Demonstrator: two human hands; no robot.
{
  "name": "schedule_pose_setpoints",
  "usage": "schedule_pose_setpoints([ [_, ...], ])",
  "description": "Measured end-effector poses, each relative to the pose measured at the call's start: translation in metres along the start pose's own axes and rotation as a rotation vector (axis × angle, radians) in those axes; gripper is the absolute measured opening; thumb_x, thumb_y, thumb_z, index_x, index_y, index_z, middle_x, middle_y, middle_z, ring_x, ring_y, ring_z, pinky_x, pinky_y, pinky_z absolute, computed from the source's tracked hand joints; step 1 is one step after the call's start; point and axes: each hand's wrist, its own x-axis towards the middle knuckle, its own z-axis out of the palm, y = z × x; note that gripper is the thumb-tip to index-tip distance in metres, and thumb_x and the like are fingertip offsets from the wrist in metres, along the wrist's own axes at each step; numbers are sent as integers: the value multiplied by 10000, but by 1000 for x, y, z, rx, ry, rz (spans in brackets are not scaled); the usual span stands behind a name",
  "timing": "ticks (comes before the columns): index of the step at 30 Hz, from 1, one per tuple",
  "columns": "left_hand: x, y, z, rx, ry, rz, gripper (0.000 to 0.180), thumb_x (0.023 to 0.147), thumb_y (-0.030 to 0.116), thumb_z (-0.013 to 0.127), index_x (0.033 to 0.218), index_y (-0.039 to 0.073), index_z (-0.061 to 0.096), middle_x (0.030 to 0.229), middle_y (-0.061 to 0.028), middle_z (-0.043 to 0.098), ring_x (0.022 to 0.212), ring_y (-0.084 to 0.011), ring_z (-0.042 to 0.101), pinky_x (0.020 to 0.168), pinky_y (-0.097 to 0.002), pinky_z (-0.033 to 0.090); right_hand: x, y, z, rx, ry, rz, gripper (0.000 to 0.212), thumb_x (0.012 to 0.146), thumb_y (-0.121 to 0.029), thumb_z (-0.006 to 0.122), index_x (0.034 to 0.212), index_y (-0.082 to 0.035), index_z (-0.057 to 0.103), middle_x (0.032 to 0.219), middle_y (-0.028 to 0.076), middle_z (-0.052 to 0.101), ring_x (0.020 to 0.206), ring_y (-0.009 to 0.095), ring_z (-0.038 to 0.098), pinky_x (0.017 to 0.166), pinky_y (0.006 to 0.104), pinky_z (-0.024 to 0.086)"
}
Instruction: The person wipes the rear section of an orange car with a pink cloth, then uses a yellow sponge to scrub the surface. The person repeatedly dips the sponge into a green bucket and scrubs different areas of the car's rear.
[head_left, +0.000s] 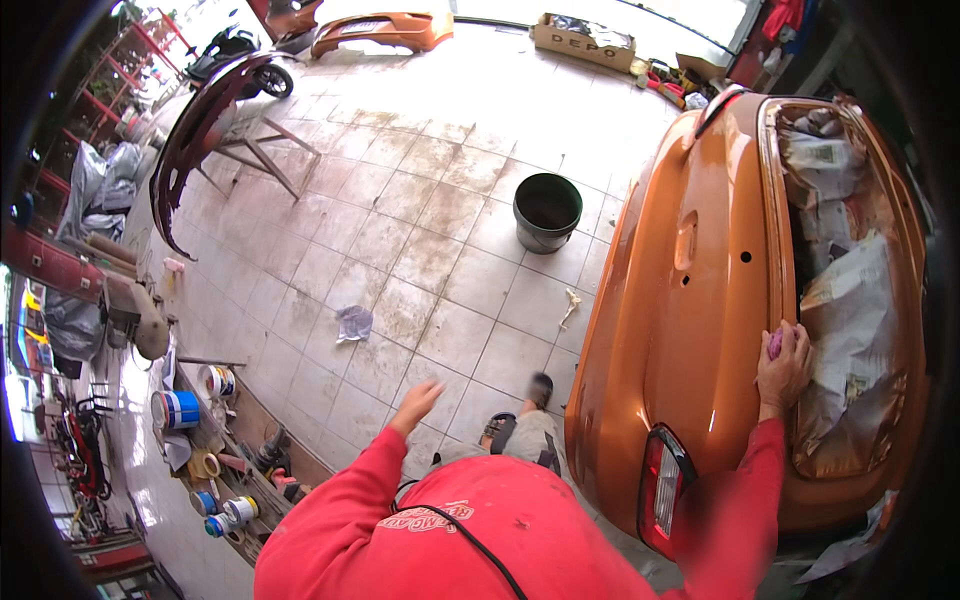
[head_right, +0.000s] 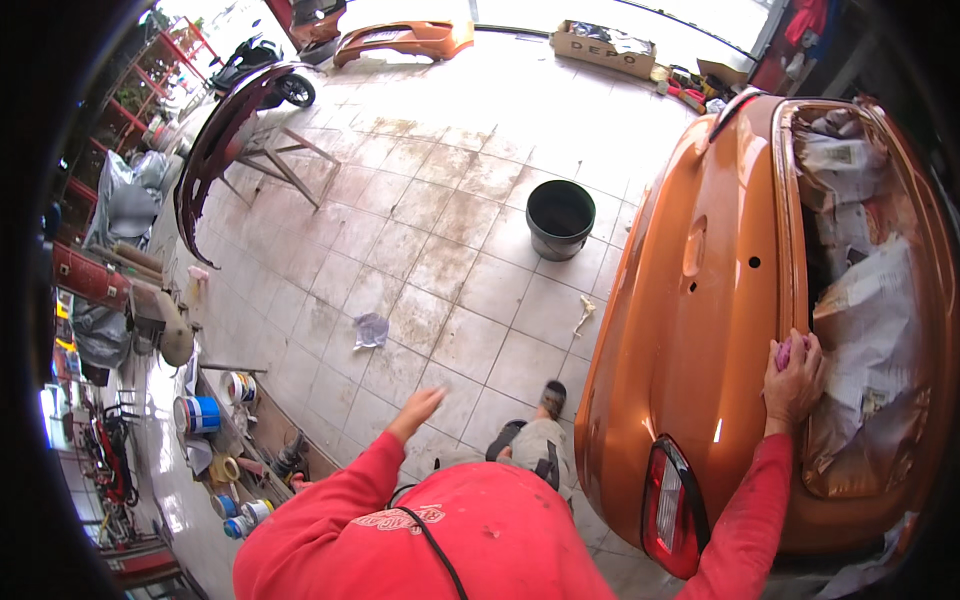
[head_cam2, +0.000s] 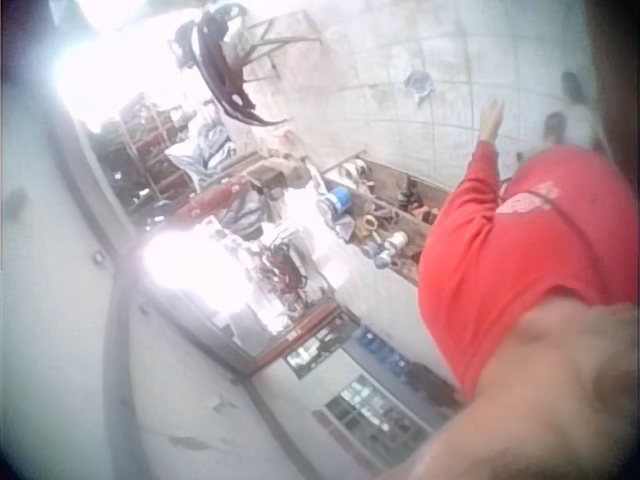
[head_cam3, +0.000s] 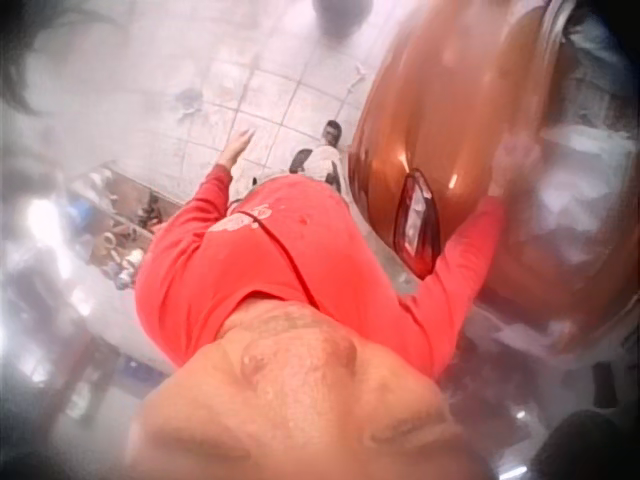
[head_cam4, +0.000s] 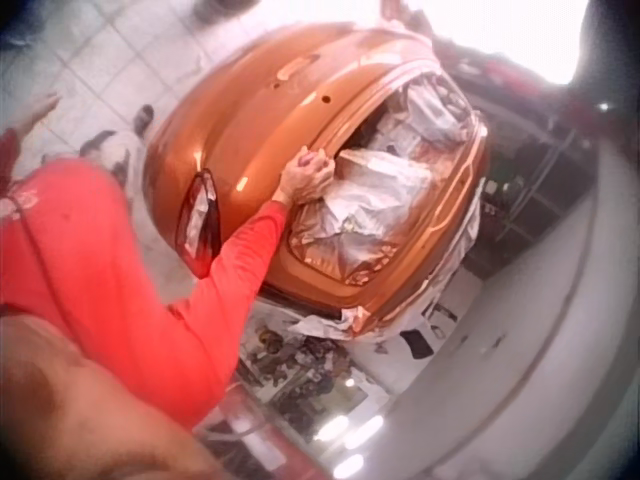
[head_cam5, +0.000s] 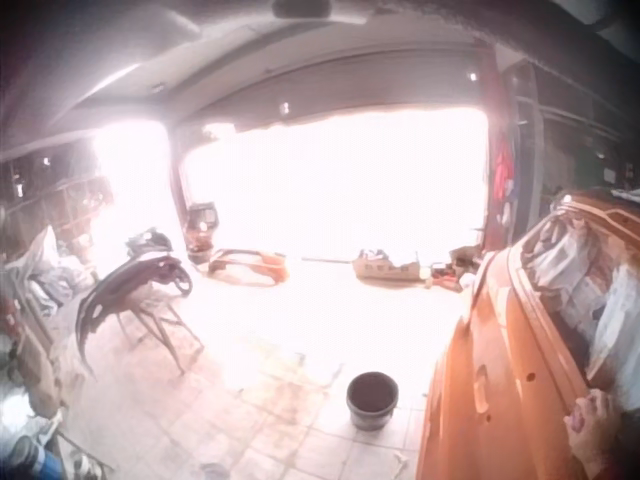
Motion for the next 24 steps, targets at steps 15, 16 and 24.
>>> schedule_pose_setpoints([
  [15,19,-61,-133,311,-150,-536,543,932,386,780,1306,-7,749,1135,-257,792,1035,-390,764,898,-465,600,33,-44,7,334,121,300,268,994,-136,761,1252,-78,723,1378,149,676,1251,365,657,1067,477,533],
  [16,59,-64,-178,301,17,-366,534,918,322,784,1328,-16,731,1154,-262,784,1027,-398,760,909,-465,596,45,-79,23,441,156,336,224,1002,-129,753,1215,-68,718,1316,154,690,1234,355,668,1065,474,530],
  [24,326,281,-186,53,-126,142,565,948,82,739,1489,52,578,987,-122,735,873,-203,700,816,-343,573,151,-282,77,1220,-573,543,349,905,-380,889,978,-66,755,906,85,746,802,219,756,728,396,607],
])
